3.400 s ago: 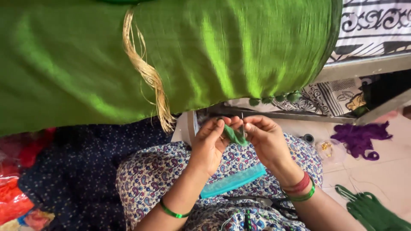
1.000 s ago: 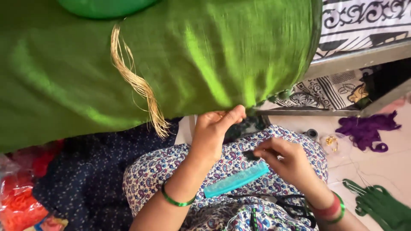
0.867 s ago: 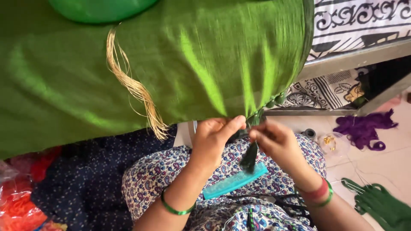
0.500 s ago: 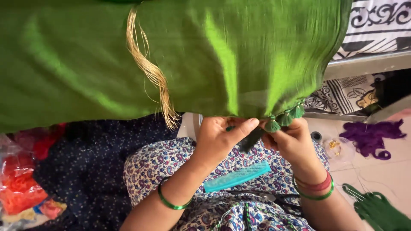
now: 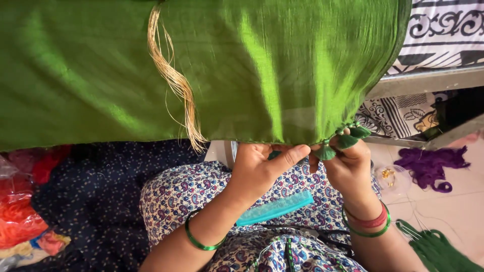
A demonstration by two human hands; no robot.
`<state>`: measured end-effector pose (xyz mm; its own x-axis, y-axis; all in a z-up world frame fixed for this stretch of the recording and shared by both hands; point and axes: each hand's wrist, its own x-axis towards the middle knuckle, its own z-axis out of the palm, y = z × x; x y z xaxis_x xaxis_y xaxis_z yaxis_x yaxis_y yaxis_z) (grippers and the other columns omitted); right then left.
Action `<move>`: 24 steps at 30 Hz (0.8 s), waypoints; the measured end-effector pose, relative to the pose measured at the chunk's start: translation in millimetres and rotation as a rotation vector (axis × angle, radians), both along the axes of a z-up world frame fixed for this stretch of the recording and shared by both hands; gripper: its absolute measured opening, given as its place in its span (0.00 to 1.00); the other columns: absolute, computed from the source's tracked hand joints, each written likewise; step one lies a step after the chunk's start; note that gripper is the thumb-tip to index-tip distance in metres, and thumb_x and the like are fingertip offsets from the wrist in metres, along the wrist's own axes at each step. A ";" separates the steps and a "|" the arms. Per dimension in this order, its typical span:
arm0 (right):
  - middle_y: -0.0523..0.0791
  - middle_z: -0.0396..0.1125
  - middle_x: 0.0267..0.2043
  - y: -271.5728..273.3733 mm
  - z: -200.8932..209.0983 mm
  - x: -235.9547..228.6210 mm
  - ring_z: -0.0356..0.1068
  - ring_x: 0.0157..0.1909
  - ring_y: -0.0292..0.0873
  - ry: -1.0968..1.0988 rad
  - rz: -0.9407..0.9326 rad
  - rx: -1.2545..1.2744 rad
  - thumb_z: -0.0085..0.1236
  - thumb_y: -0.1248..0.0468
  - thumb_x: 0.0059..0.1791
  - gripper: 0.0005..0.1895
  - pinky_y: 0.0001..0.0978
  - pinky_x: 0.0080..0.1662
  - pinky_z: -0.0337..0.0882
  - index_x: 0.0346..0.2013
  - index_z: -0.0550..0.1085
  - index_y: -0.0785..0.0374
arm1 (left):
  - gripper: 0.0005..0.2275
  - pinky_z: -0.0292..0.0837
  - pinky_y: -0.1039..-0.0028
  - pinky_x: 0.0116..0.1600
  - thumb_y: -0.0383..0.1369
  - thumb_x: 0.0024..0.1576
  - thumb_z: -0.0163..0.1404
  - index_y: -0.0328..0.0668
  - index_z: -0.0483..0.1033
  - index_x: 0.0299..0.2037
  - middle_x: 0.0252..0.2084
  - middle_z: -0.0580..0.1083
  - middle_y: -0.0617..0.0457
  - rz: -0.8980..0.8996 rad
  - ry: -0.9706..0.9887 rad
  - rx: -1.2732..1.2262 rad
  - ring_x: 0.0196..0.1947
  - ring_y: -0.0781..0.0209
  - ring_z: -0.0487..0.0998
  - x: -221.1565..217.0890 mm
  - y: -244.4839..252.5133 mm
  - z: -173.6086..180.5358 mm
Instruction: Sewing and trimming decorative tassels onto the edge of green fabric using a needle, scissors, and a comb.
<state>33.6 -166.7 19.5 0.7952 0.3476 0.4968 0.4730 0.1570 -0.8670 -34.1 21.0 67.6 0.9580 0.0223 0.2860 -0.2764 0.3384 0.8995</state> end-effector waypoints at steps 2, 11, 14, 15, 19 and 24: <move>0.49 0.69 0.38 3.2 2.2 -3.7 0.72 0.30 0.41 0.032 0.026 0.050 0.51 0.80 0.52 0.04 0.30 0.30 0.75 0.37 0.72 0.72 | 0.08 0.78 0.72 0.55 0.24 0.61 0.56 0.31 0.78 0.49 0.46 0.80 0.51 -0.048 0.018 -0.050 0.46 0.65 0.81 -2.4 0.0 -1.5; 0.50 0.71 0.34 32.2 19.3 -24.3 0.72 0.23 0.41 0.463 0.177 0.465 0.56 0.76 0.50 0.12 0.31 0.20 0.72 0.47 0.69 0.64 | 0.07 0.78 0.70 0.32 0.29 0.65 0.53 0.29 0.77 0.43 0.30 0.77 0.48 -0.105 0.005 -0.111 0.26 0.60 0.79 -2.9 -3.1 -6.5; 0.47 0.70 0.30 36.1 13.8 -30.8 0.71 0.20 0.39 0.679 0.192 0.463 0.57 0.72 0.49 0.14 0.29 0.18 0.70 0.49 0.68 0.63 | 0.17 0.75 0.70 0.27 0.37 0.69 0.48 0.25 0.78 0.38 0.25 0.76 0.47 -0.198 0.149 -0.218 0.21 0.60 0.77 1.3 -5.2 -24.0; 0.48 0.69 0.27 32.1 4.8 -31.2 0.70 0.19 0.39 0.721 0.260 0.477 0.56 0.71 0.52 0.10 0.28 0.18 0.68 0.48 0.69 0.66 | 0.17 0.75 0.69 0.25 0.38 0.68 0.48 0.26 0.78 0.39 0.24 0.75 0.48 -0.192 0.203 -0.291 0.20 0.60 0.76 1.1 -7.7 -22.3; 0.46 0.67 0.27 16.3 -6.0 -27.8 0.68 0.20 0.36 0.812 0.312 0.569 0.56 0.72 0.58 0.05 0.23 0.18 0.65 0.47 0.70 0.71 | 0.17 0.73 0.72 0.32 0.39 0.69 0.48 0.25 0.78 0.41 0.29 0.78 0.45 -0.148 0.197 -0.269 0.24 0.60 0.77 0.0 -11.9 -27.9; 0.46 0.64 0.30 21.1 24.6 -47.0 0.63 0.23 0.38 0.303 -0.302 0.044 0.65 0.74 0.46 0.08 0.26 0.23 0.60 0.33 0.72 0.66 | 0.13 0.70 0.79 0.31 0.36 0.67 0.52 0.28 0.81 0.43 0.29 0.77 0.56 -0.032 0.086 -0.107 0.27 0.71 0.74 3.1 -12.2 -35.5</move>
